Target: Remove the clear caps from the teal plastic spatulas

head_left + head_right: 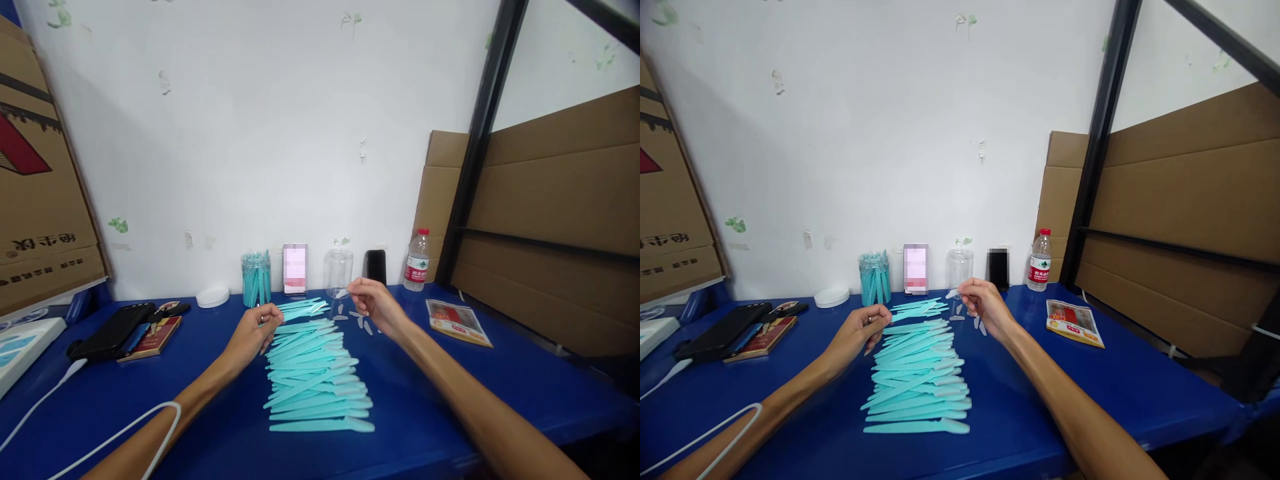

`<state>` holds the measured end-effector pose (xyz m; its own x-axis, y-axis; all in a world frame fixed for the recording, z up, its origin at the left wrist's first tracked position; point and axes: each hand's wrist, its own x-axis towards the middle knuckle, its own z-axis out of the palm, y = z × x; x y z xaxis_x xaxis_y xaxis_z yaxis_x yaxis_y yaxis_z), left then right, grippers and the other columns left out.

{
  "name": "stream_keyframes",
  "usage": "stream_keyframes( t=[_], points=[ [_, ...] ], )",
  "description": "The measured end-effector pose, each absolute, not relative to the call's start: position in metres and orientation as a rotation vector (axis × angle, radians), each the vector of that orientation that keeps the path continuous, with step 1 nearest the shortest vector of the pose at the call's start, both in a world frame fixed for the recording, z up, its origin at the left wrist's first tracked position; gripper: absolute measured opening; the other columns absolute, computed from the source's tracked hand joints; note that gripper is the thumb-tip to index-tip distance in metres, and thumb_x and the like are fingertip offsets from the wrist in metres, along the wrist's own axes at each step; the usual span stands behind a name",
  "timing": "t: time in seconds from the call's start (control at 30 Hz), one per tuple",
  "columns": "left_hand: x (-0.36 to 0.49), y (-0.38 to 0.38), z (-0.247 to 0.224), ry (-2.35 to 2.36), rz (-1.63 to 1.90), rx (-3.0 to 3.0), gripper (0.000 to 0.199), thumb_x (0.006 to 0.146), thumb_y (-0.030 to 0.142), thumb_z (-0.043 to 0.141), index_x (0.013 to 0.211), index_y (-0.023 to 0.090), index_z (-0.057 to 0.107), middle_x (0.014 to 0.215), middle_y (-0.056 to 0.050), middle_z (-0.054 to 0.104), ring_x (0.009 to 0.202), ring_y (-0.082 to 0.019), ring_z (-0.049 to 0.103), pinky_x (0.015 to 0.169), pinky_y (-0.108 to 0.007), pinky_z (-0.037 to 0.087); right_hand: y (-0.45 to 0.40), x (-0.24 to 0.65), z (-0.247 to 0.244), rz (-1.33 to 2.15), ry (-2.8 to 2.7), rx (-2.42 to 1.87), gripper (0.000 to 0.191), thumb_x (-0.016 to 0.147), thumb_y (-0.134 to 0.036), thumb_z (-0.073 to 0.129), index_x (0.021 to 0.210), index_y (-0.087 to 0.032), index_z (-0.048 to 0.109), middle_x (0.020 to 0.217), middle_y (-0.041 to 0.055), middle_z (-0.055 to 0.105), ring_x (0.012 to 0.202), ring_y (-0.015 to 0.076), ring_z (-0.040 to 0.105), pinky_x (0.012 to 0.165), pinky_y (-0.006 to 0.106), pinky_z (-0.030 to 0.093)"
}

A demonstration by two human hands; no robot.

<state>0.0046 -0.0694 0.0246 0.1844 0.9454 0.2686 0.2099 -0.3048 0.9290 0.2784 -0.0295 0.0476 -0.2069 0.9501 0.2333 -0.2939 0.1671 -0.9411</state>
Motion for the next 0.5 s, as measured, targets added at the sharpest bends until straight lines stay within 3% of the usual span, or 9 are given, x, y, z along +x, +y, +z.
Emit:
stream_keyframes(
  t=[0.5],
  points=[
    [0.007, -0.072, 0.024, 1.083, 1.157, 1.685, 0.028, 0.079, 0.046, 0.059, 0.073, 0.02, 0.051, 0.045, 0.011, 0.036, 0.038, -0.007, 0.031, 0.034, -0.017, 0.027, -0.033, 0.265, 0.04, 1.446, -1.366, -0.771, 0.013, 0.067, -0.023, 0.071, 0.072, -0.016, 0.06, 0.063, -0.0004, 0.061, 0.048, 0.0077, 0.046, 0.04, 0.019, 0.034]
  ],
)
